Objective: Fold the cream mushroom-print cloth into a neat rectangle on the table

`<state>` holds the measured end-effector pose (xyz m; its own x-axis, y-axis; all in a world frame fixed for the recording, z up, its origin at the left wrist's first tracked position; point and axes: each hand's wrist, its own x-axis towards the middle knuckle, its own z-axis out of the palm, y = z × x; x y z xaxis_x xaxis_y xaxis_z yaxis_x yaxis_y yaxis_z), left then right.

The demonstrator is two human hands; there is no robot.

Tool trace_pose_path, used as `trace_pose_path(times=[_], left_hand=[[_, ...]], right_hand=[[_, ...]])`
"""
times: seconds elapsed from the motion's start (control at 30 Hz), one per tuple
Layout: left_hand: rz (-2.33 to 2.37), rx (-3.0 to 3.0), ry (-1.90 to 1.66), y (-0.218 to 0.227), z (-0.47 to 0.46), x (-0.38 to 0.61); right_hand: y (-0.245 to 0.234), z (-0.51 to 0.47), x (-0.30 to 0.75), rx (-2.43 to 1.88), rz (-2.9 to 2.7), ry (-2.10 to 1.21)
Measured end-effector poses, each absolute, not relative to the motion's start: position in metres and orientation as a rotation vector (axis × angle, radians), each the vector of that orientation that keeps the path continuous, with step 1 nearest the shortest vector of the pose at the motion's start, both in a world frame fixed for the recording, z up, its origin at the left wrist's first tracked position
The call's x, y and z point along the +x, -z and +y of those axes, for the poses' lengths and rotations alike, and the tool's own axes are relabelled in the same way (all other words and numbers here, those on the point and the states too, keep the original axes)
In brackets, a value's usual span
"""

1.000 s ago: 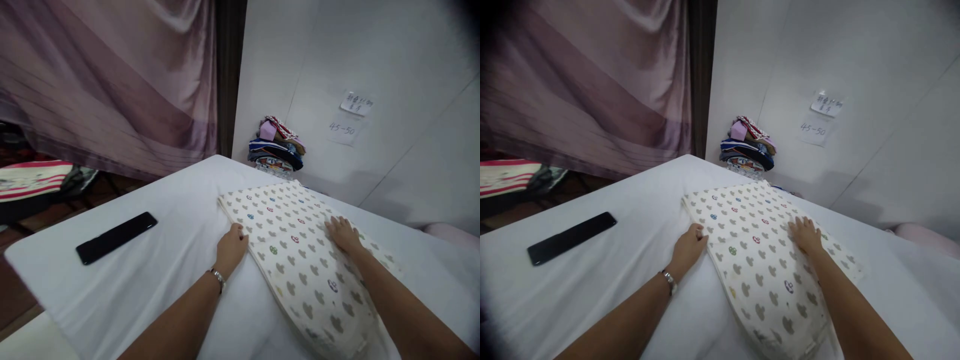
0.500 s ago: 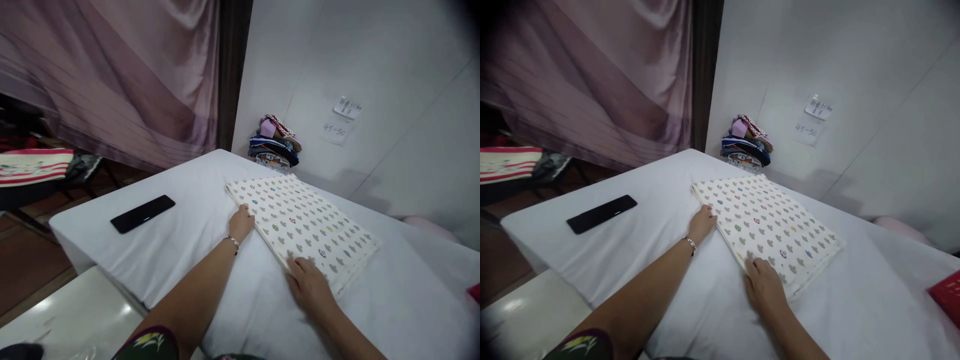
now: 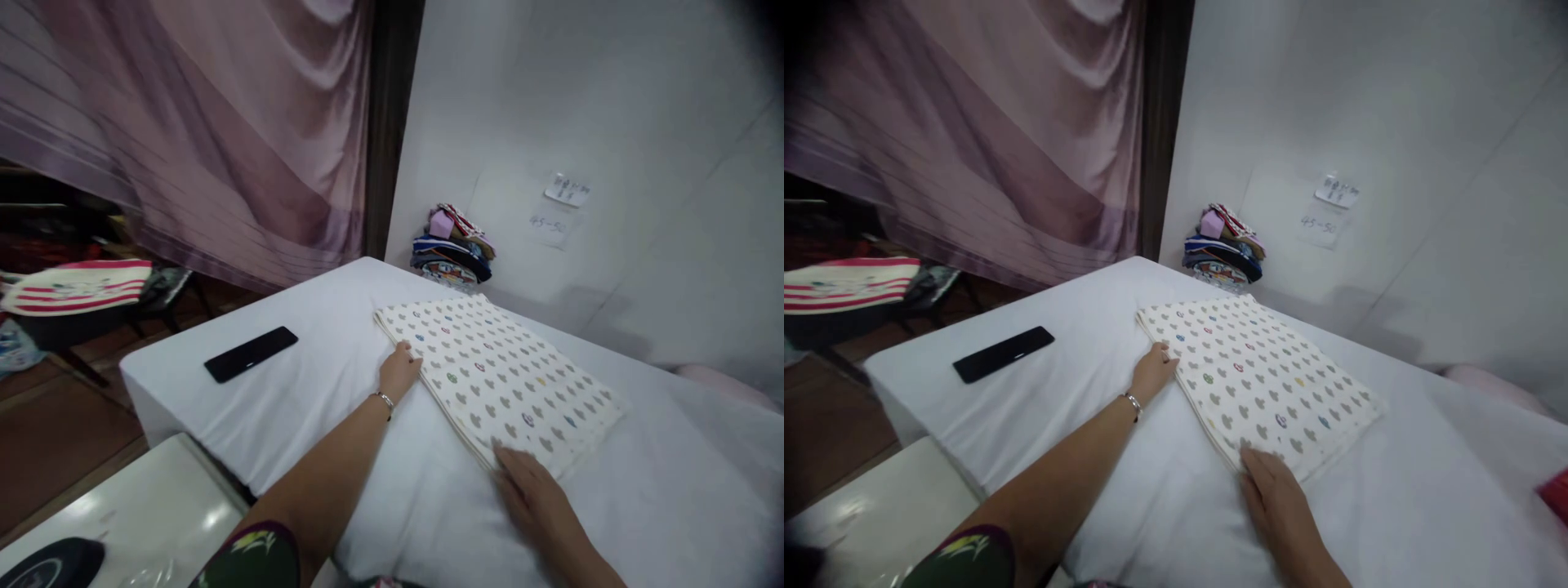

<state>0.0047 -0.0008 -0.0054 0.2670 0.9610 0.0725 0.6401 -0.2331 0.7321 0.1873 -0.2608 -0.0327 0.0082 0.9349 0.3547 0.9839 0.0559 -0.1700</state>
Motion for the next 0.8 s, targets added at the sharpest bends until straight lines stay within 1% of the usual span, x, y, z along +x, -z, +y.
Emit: trace_pose_path(times=[0.13, 0.4, 0.7, 0.8], left_hand=[[1.345, 1.959, -0.685, 0.009, -0.007, 0.009], [1.16, 1.826, -0.607, 0.009, -0.036, 0.021], [0.832, 1.559, -0.26, -0.001, -0.076, 0.036], [0.769, 1.51, -0.195, -0.006, -0.079, 0.036]], right_hand=[[0.016, -0.257, 0.18, -1.937, -1.941, 0.129], [0.018, -0.25, 0.171, -1.931, -1.962, 0.296], [0.02, -0.252, 0.169, -1.878, -1.998, 0.393], [0.021, -0.252, 0.167, -1.862, -2.003, 0.408]])
